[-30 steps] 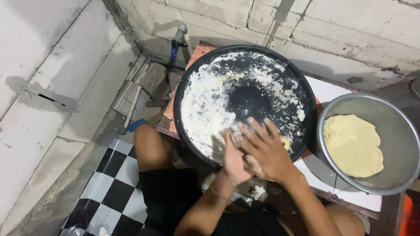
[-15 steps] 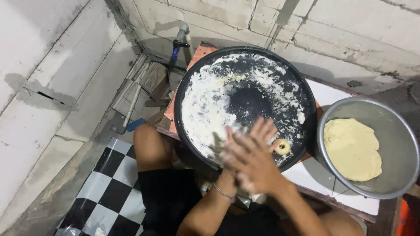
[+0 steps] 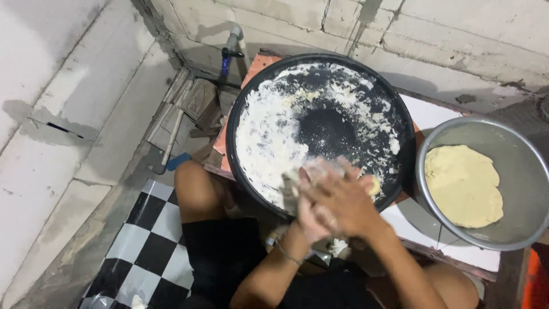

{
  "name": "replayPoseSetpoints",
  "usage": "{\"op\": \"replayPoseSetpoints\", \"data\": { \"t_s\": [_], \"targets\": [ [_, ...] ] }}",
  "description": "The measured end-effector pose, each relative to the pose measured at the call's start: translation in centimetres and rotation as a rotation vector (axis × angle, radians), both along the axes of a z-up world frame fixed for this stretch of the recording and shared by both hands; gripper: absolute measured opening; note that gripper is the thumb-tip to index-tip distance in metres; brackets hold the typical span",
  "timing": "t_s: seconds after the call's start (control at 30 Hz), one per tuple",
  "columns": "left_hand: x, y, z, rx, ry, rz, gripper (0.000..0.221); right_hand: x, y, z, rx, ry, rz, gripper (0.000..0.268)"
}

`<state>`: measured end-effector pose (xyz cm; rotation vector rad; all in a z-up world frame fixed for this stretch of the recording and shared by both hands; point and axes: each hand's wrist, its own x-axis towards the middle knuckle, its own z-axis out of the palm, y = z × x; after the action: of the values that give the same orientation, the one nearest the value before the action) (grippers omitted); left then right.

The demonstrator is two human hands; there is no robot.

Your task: Manually shaping pieces of dough into donuts by rolling them and poking a hole in the center.

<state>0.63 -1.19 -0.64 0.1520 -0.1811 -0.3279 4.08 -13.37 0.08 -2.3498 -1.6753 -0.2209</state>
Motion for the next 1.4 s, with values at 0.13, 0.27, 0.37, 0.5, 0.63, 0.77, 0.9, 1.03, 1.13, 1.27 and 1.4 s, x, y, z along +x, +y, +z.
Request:
{"op": "replayPoseSetpoints", "data": {
  "t_s": [0.13, 0.27, 0.37, 0.5, 0.63, 0.77, 0.9, 1.03, 1.13, 1.27, 1.4],
  "targets": [
    [0.4, -0.5, -1.5, -0.189, 0.246, -0.040, 0.111, -0.5, 0.0, -1.3, 0.248, 0.100, -0.092, 0.063],
    [1.0, 1.0, 3.4, -0.289, 0.500, -0.028, 0.107, -2.7, 1.0, 4.4, 0.802, 1.040, -0.416, 0.056],
    [0.8, 0.4, 1.1, -0.149, 0.298, 0.091, 0.122, -0.2, -1.4, 2.6, 0.903, 0.638, -0.168, 0.090],
    [1.1, -0.2, -2.7, -0.509, 0.159, 0.016, 0.119, -1.5, 1.1, 1.7, 0.796, 0.397, -0.150, 0.067],
    [-0.5, -1.0, 2.2, 0.058, -0.021, 0.195, 0.089, -0.4, 0.9, -2.0, 0.418, 0.005, -0.164, 0.062],
    [-0.1, -0.9, -1.2, -0.699, 0.043, 0.142, 0.113, 0.9, -0.3, -0.9, 0.247, -0.050, -0.053, 0.062],
    [1.0, -1.1, -5.0, -0.093, -0.350, 0.027, 0.105, -1.2, 1.7, -2.6, 0.344, -0.018, 0.122, 0.048],
    [0.2, -1.5, -2.3, -0.246, 0.166, 0.056, 0.091, 0.9, -0.4, -1.0, 0.192, -0.102, -0.079, 0.058],
    [0.3, -1.7, -2.4, -0.082, -0.073, 0.163, 0.085, -0.5, 0.7, -0.6, 0.132, -0.021, -0.040, 0.048],
    [0.5, -1.7, -5.1, -0.129, -0.304, 0.135, 0.095, -1.5, 1.2, 0.1, 0.085, 0.100, -0.006, 0.043],
    [0.3, -1.3, -4.7, -0.500, -0.089, -0.047, 0.107, -0.5, 0.0, -0.1, 0.163, 0.043, -0.111, 0.060]
  ]
}}
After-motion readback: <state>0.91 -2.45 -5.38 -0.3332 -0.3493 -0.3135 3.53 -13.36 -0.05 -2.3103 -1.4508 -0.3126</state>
